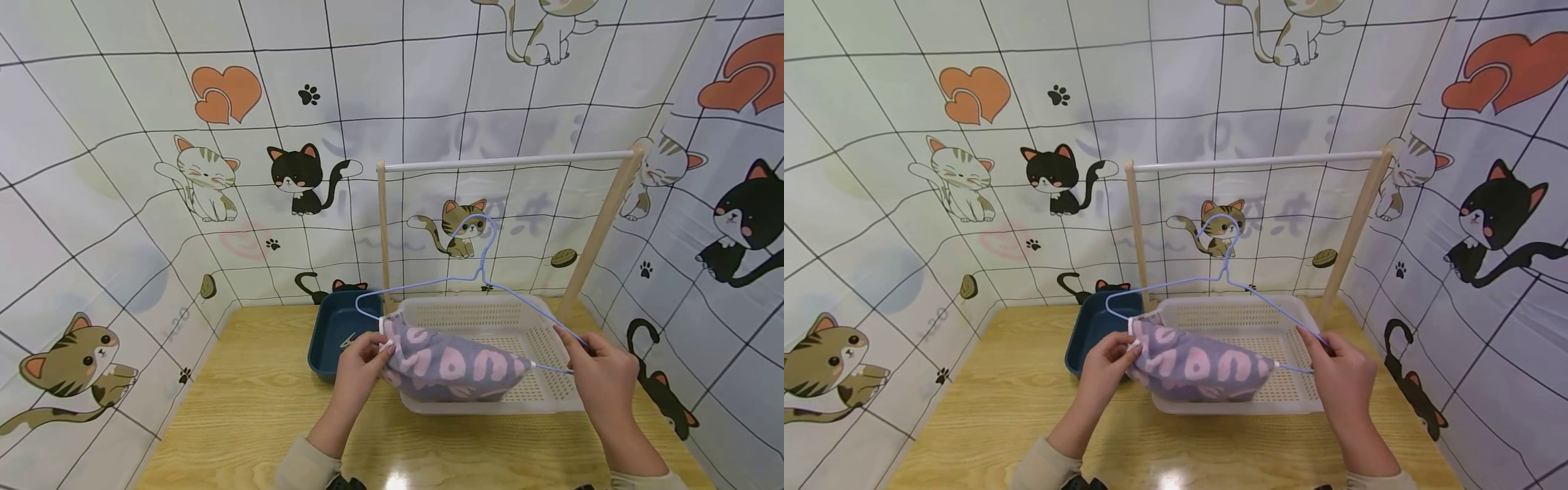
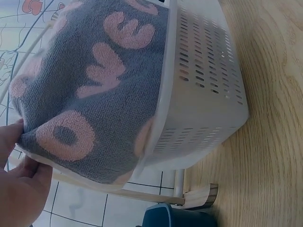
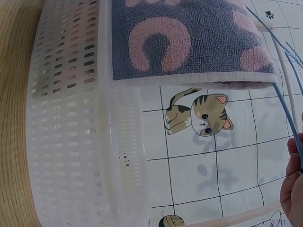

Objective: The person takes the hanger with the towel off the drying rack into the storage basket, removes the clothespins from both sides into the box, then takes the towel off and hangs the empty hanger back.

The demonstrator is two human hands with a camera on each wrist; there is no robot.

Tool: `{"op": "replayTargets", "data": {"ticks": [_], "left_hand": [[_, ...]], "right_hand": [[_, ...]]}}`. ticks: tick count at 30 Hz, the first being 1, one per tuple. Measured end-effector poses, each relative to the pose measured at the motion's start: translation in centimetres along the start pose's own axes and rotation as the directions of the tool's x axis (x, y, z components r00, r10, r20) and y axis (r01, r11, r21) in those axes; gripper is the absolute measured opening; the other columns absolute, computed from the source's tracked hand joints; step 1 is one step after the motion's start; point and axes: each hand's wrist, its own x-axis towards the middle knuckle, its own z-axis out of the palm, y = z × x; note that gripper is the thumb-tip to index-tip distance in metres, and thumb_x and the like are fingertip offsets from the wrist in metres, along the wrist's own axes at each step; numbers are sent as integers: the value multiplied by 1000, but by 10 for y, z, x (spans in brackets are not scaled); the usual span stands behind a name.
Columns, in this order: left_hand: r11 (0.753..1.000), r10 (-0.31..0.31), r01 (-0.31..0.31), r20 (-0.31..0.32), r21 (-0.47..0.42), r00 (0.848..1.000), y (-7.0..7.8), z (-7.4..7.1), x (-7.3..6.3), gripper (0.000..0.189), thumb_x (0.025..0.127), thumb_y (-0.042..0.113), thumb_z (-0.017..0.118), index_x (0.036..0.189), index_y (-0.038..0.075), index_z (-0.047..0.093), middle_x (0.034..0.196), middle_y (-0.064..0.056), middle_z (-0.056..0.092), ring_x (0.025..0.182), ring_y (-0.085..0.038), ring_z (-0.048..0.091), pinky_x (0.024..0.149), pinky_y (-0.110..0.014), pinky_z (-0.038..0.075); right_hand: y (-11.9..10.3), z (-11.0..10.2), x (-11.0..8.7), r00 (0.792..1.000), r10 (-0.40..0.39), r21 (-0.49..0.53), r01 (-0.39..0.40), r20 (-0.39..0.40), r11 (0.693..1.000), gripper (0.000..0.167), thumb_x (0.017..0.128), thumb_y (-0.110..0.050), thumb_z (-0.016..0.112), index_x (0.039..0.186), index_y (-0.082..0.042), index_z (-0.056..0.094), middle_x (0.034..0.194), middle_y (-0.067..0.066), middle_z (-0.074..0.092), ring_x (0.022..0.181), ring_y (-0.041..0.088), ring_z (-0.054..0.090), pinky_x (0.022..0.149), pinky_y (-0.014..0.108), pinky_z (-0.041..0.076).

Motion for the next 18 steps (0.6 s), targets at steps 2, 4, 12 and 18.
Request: {"op": "replayTargets", "data": {"ticks": [2, 4, 12, 18], "left_hand": [[1000, -27, 27, 1, 0, 1000, 0, -1, 0, 13, 88, 15, 74, 99, 12, 67, 88, -3, 66, 76, -17, 58, 60, -23, 50], [1000, -30, 30, 4, -5, 1000, 7, -2, -2, 19, 88, 9, 73, 104, 7, 64, 92, -5, 66, 79, -18, 59, 63, -22, 49], [991, -42, 43, 11, -123, 999, -1, -2, 3, 68, 86, 5, 74, 140, 2, 33, 86, -9, 63, 72, -10, 61, 57, -19, 45], [999, -23, 23, -3, -25, 1000, -2, -2, 3, 60, 85, 11, 77, 137, -4, 50, 84, -4, 62, 75, -12, 60, 62, -20, 48]], "right_hand": [[0, 0, 0, 1000, -9, -1, 9, -9, 1000, 23, 83, -14, 79, 66, -3, 69, 50, 0, 56, 42, 1, 46, 39, 17, 32], [1, 0, 0, 1000, -10, 2, 10, -14, 1000, 22, 83, -14, 79, 67, -3, 69, 50, 1, 56, 42, 1, 46, 38, 18, 31], [-1, -1, 1, 999, 37, 2, -37, -14, 999, 24, 87, -20, 76, 73, 0, 71, 54, 10, 59, 42, 2, 44, 37, 21, 27], [1, -1, 1, 999, 28, -3, -28, -25, 1000, 22, 86, -18, 77, 73, 0, 72, 53, 10, 59, 41, 3, 43, 37, 21, 27]]}}
